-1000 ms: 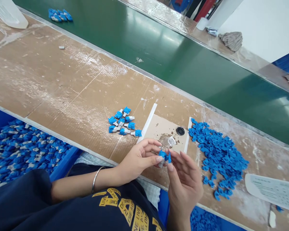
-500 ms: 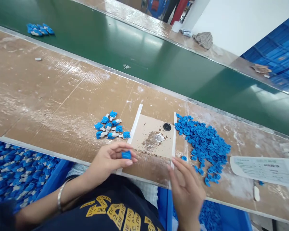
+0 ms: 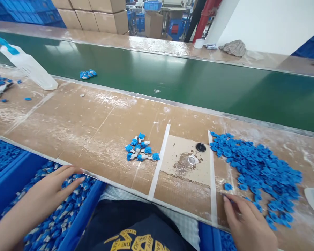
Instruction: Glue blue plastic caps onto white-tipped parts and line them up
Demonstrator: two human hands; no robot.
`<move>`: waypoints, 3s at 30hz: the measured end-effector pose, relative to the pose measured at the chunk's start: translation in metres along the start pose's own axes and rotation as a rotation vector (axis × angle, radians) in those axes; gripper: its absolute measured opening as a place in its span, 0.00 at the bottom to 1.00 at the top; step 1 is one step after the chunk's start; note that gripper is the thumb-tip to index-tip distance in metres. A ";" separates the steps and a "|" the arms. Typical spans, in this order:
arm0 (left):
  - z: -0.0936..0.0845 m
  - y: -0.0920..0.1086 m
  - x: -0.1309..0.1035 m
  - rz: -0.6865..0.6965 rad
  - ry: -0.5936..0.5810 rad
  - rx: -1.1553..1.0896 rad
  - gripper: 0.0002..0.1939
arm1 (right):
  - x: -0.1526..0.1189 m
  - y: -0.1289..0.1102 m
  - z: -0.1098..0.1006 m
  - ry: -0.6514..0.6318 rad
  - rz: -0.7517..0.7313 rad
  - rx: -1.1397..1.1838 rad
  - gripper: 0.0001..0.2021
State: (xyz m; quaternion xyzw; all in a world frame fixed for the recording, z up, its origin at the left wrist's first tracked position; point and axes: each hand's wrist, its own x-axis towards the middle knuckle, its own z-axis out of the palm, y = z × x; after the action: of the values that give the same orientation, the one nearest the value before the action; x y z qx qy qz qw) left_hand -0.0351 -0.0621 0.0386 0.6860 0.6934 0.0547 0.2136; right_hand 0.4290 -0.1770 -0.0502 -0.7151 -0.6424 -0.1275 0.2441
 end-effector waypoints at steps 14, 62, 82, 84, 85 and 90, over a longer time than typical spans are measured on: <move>0.101 0.172 0.075 0.860 0.044 0.217 0.10 | -0.002 -0.030 -0.008 0.085 0.296 0.293 0.11; 0.143 0.187 0.036 0.264 -0.662 -1.808 0.15 | 0.049 -0.122 0.022 0.027 0.839 1.714 0.15; 0.141 0.187 0.039 0.144 -0.663 -1.668 0.16 | 0.040 -0.129 0.034 0.074 0.156 0.937 0.23; 0.139 0.186 0.040 0.115 -0.674 -1.607 0.15 | 0.042 -0.123 0.028 0.017 0.008 0.815 0.25; 0.136 0.184 0.040 0.126 -0.670 -1.581 0.14 | 0.043 -0.119 0.024 -0.008 -0.028 0.780 0.26; 0.103 0.160 0.045 0.311 -0.300 -1.325 0.09 | 0.037 -0.067 0.002 0.087 0.103 0.423 0.14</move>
State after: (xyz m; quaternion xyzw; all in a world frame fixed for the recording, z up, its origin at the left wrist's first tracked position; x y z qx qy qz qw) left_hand 0.1526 -0.0323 -0.0051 0.5027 0.3705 0.4008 0.6703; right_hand 0.3687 -0.1401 -0.0212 -0.6737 -0.6063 -0.0079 0.4224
